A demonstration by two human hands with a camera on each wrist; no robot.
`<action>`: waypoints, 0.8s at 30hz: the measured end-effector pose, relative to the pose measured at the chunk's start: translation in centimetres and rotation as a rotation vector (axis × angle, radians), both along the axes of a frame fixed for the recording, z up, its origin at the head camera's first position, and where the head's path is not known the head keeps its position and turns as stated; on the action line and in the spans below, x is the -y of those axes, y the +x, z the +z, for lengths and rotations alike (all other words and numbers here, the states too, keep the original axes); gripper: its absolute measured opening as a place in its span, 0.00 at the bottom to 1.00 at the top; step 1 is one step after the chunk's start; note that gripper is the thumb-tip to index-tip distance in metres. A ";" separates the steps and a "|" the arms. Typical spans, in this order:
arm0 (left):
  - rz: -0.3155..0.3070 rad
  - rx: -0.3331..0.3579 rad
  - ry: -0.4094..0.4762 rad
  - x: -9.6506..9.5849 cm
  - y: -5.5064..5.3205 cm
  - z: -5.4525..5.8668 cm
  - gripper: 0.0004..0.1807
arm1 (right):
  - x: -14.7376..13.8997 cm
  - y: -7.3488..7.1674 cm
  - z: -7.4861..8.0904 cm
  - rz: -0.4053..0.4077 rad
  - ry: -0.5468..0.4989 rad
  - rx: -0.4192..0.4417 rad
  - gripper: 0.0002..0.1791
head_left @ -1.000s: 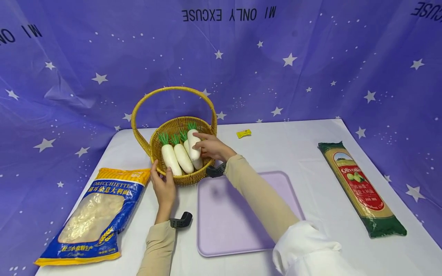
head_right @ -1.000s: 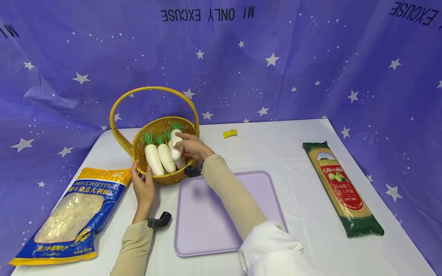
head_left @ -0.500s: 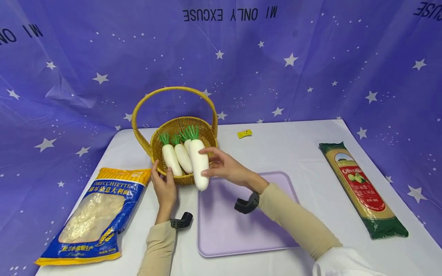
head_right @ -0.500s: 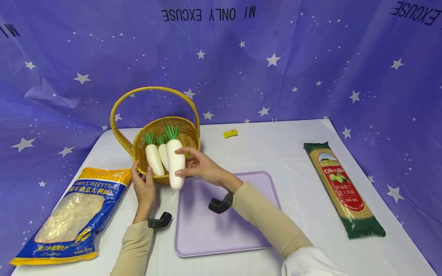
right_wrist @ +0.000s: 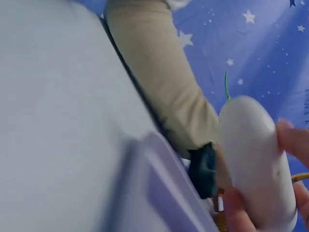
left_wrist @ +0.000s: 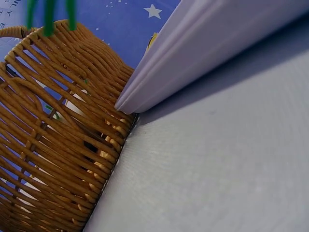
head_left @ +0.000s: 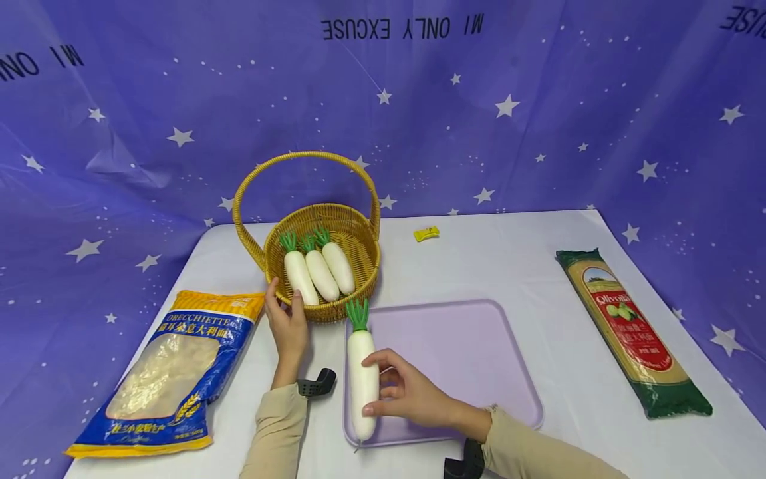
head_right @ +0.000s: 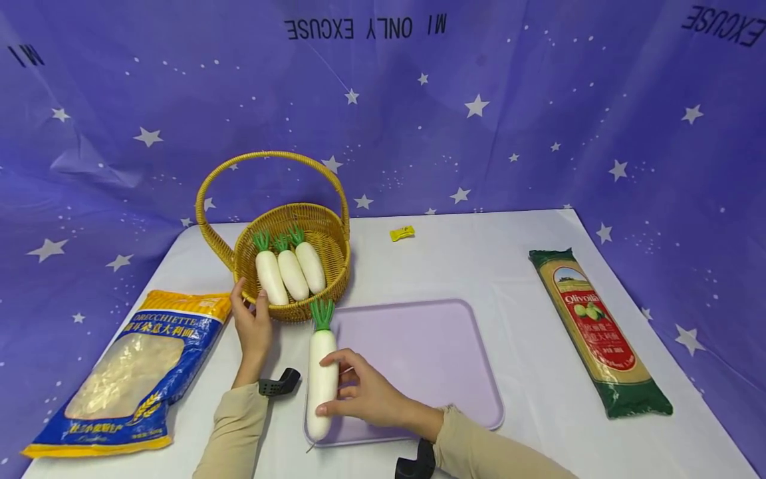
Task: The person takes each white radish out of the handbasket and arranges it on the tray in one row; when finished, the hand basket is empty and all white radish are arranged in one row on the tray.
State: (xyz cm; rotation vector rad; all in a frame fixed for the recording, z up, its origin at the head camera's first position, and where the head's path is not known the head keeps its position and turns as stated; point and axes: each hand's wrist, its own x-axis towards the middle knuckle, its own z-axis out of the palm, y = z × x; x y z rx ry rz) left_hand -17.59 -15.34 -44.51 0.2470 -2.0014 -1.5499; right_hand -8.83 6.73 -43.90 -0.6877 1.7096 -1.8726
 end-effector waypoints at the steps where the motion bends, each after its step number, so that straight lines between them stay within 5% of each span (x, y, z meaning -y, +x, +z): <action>1: 0.002 0.005 -0.001 0.1 -0.2 -0.4 0.28 | 0.0 0.2 -0.3 -0.007 0.005 0.016 0.34; 8: 0.022 0.025 -0.022 1.0 -1.2 -2.6 0.28 | 0.7 0.6 -1.3 -0.085 0.112 0.022 0.33; 14: 0.025 0.026 -0.023 0.9 -1.2 -2.7 0.28 | 1.4 0.5 -1.5 -0.131 0.238 -0.069 0.32; 24: 0.020 0.021 -0.030 1.0 -1.2 -2.5 0.28 | 1.5 0.4 -0.6 -0.097 0.401 -0.205 0.31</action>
